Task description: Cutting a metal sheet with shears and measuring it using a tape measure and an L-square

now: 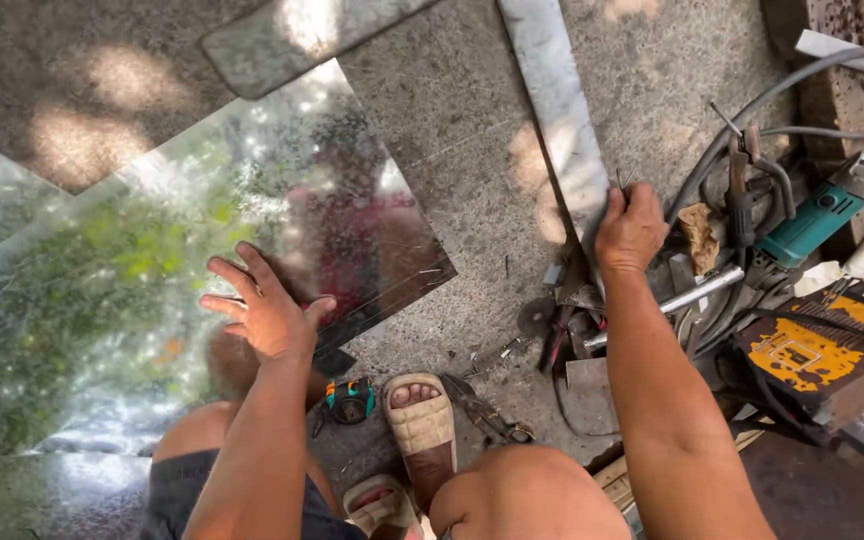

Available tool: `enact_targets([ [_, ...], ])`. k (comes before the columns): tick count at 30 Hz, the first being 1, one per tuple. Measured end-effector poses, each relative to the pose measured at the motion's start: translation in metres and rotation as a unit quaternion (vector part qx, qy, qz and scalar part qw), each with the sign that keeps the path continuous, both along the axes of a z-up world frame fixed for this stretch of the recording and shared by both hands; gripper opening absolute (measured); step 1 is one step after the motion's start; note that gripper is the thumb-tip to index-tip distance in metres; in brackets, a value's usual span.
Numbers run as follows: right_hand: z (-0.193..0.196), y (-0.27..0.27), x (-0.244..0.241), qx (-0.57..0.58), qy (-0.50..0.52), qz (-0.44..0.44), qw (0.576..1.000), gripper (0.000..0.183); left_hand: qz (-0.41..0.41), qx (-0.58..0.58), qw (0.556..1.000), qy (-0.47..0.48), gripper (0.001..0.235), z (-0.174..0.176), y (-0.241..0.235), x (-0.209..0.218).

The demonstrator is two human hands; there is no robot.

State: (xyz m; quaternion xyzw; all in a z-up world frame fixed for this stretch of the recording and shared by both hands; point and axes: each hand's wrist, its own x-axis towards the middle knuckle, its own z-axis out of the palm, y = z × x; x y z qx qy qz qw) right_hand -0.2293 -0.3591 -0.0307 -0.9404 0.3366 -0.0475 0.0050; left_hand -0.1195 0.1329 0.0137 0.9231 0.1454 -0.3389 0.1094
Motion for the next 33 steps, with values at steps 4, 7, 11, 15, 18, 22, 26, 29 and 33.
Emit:
enact_targets([
  [4, 0.022, 0.043, 0.003, -0.173, 0.043, 0.024, 0.984, 0.033, -0.012, -0.005, 0.999, -0.036, 0.139, -0.004, 0.001, 0.001],
  [7, 0.011, 0.079, -0.025, -0.153, 0.090, 0.140, 0.974, 0.029, 0.024, -0.051, 0.997, -0.045, 0.143, 0.002, 0.010, -0.014],
  [11, 0.040, 0.142, 0.004, -0.026, 0.058, 0.127, 0.990, 0.030, 0.028, -0.058, 0.998, -0.013, 0.141, 0.006, 0.006, 0.009],
  [15, 0.065, 0.227, 0.032, 0.305, 0.082, 0.111, 0.942, 0.038, 0.017, -0.069, 0.997, -0.016, 0.128, 0.016, 0.025, -0.006],
  [18, 0.052, 0.248, 0.038, 0.322, 0.106, 0.094, 0.936, 0.044, 0.035, -0.195, 0.947, -0.252, 0.072, 0.013, 0.030, -0.068],
  [22, 0.065, 0.249, 0.031, 0.388, 0.103, 0.070, 0.913, 0.047, 0.197, -0.396, 0.893, -0.078, 0.058, 0.044, -0.031, -0.142],
  [26, 0.041, 0.245, 0.024, 0.345, 0.085, 0.067, 0.932, 0.047, 0.565, -0.522, 0.627, 0.125, 0.037, 0.023, -0.057, -0.193],
  [29, 0.051, 0.253, 0.012, 0.426, 0.140, 0.071, 0.891, 0.043, 0.617, -0.531, 0.565, 0.135, 0.056, 0.039, -0.054, -0.179],
  [33, 0.077, 0.279, -0.037, 0.479, 0.319, 0.253, 0.777, 0.038, 0.753, -0.479, 0.446, 0.066, 0.061, 0.041, -0.026, -0.196],
])
